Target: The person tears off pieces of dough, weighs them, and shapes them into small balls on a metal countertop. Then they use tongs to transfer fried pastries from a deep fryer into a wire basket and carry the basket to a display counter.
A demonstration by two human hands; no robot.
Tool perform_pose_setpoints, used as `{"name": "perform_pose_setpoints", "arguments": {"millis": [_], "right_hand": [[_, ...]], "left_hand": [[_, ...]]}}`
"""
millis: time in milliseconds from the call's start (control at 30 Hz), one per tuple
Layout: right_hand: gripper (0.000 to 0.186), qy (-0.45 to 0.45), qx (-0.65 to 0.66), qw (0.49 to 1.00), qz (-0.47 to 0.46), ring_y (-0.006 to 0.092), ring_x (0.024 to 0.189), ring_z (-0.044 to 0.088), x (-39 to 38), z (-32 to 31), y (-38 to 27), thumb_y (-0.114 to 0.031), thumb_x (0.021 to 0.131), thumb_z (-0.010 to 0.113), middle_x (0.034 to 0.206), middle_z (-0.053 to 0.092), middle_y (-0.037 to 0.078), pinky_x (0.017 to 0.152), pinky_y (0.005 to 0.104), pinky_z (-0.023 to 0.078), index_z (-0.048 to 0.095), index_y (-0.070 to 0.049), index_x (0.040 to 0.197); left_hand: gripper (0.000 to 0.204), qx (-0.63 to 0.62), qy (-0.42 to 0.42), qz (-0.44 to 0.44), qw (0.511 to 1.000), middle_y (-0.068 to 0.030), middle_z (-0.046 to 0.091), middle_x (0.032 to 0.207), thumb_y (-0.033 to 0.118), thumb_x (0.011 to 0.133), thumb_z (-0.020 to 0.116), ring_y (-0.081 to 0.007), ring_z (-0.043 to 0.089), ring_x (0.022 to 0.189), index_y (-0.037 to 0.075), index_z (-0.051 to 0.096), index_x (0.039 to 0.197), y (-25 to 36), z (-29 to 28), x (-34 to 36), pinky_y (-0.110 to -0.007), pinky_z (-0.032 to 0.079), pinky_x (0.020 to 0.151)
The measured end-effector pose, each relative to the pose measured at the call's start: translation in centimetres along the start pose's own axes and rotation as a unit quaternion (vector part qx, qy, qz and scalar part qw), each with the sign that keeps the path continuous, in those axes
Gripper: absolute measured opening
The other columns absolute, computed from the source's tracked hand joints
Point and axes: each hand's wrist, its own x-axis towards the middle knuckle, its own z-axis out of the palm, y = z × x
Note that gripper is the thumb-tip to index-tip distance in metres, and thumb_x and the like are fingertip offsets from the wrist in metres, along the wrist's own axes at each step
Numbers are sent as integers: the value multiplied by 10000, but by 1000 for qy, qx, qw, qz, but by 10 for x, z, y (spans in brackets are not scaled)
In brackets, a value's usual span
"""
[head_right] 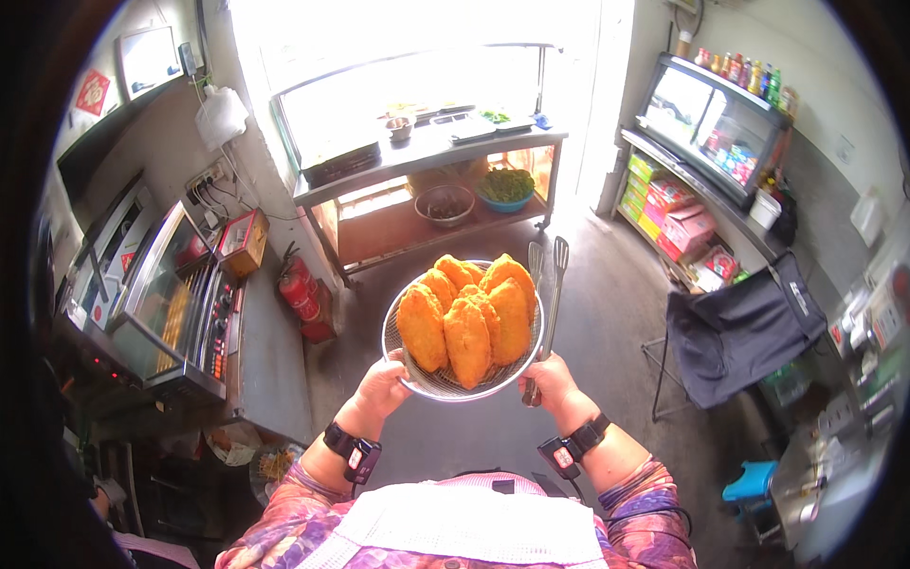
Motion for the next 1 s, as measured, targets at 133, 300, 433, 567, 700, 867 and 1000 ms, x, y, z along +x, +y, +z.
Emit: {"name": "perform_pose_setpoints", "arguments": {"millis": [133, 300, 433, 567, 700, 867, 1000], "right_hand": [[122, -26, -9, 999, 16, 137, 492, 528, 96, -14, -54, -75, 761, 687, 624, 560, 23, 408, 287, 409, 590, -73, 835], [112, -64, -41, 997, 16, 130, 486, 519, 243, -23, -119, -62, 760, 671, 616, 548, 18, 400, 285, 404, 581, -85, 823], [132, -24, -19, 1000, -1, 131, 506, 520, 351, -27, -165, -57, 757, 670, 629, 543, 16, 442, 285, 431, 575, -85, 845], [164, -5, -24, 999, 28, 136, 512, 538, 458, -41, -223, -59, 749, 686, 644, 560, 21, 456, 279, 439, 574, -88, 865], [138, 0, -32, 999, 25, 144, 506, 535, 567, -58, -263, -45, 743, 646, 630, 551, 29, 442, 285, 432, 559, -73, 846], [166, -19, -73, 997, 21, 157, 507, 528, 714, -77, -315, 4, 725, 602, 625, 538, 46, 423, 298, 421, 540, -85, 850], [169, -51, -79, 995, 19, 140, 521, 533, 823, -78, -363, -42, 751, 650, 634, 536, 31, 429, 285, 419, 539, -93, 868]], "left_hand": [[458, -11, 7, 10, 1000, -145, 616, 1123, -84, 721, 471, -244, 614, 1029, -36, 539, 1172, 26, 7, 96, -355, 509, 901], [492, -7, 24, 33, 999, -175, 594, 1158, -66, 714, 499, -277, 601, 1060, -75, 499, 1206, 73, -9, 232, -381, 496, 936], [483, -17, -11, 33, 999, -197, 586, 1154, -74, 727, 492, -287, 598, 1066, -90, 482, 1210, 118, -19, 363, -391, 508, 925], [488, -8, -22, 14, 1000, -194, 582, 1162, -69, 739, 521, -280, 596, 1070, -95, 468, 1224, 162, -14, 480, -378, 493, 946], [476, 8, -10, 23, 1000, -197, 581, 1168, -61, 741, 505, -280, 595, 1074, -97, 477, 1215, 193, -22, 596, -381, 491, 945], [489, -13, -9, 50, 999, -187, 570, 1190, -43, 771, 500, -281, 589, 1095, -74, 446, 1256, 218, -37, 728, -397, 503, 936], [479, -21, 25, 67, 997, -179, 564, 1206, -60, 784, 486, -276, 591, 1095, -65, 443, 1261, 254, -42, 822, -393, 509, 934]]}}
